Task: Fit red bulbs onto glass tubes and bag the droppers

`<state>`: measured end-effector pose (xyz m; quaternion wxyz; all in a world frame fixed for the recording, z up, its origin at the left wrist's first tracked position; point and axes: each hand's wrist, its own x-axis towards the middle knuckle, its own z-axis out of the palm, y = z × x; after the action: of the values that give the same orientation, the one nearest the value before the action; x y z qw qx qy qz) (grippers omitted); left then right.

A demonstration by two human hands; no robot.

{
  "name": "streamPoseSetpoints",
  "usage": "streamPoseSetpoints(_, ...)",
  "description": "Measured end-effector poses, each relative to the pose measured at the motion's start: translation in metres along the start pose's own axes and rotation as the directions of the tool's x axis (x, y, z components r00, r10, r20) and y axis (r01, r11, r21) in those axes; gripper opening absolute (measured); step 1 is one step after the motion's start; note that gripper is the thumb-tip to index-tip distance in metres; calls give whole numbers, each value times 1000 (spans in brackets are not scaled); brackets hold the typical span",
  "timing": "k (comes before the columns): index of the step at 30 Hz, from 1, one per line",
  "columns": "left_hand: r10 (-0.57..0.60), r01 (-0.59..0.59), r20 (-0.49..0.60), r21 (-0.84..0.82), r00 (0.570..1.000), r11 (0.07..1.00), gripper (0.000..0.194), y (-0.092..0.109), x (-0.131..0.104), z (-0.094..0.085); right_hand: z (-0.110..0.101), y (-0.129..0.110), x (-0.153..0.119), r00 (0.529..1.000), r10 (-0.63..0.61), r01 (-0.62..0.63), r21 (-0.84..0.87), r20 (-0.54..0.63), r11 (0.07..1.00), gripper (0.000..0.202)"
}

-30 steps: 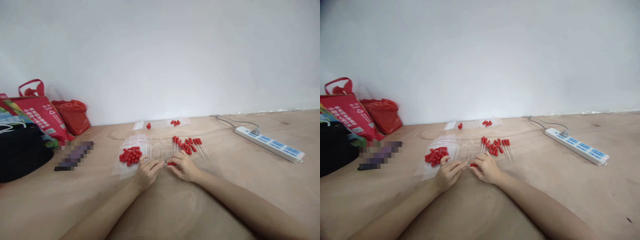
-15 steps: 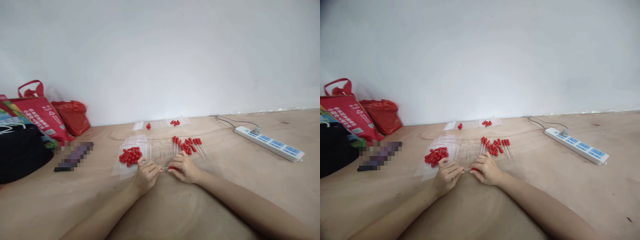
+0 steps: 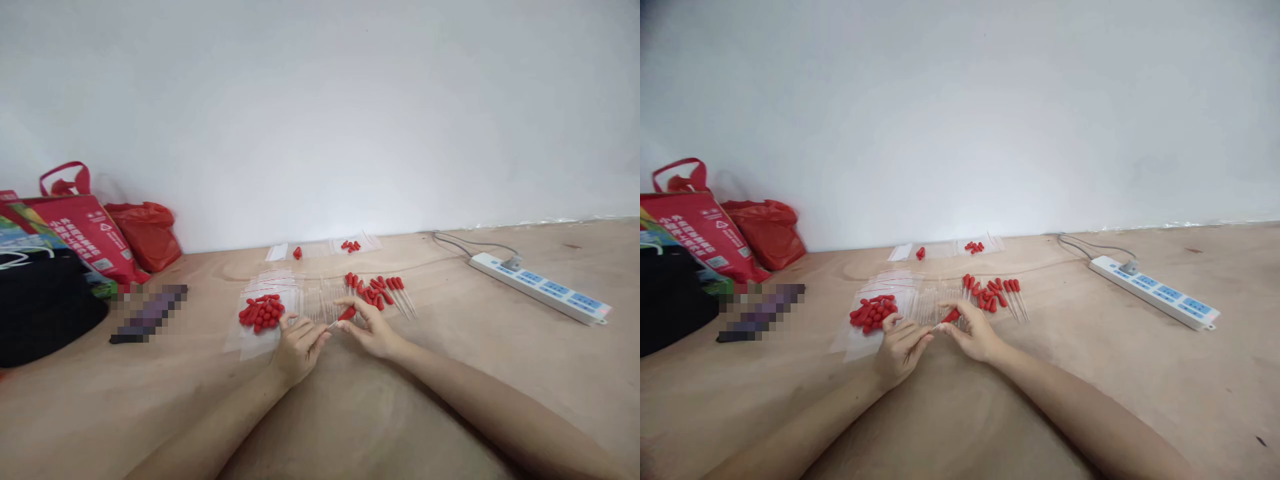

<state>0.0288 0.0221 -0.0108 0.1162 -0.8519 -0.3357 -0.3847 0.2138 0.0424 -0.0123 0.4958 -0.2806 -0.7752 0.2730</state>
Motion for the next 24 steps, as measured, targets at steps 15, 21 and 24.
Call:
streamPoseSetpoints(15, -97, 103, 197, -20, 976, 994, 15, -5, -3, 2, -90, 56, 34, 780, 499, -618, -344, -377, 706, 31)
streamPoseSetpoints(21, -190, 192, 244, 14, 951, 981, 13, -8, -3, 4, -96, 72, 18, 771, 513, -612, -663, -378, 430, 29)
streamPoseSetpoints(24, -199, 201, 252, 18, 947, 979, 13, -8, -4, 3, -94, 72, 19, 771, 499, -609, -686, -394, 398, 31)
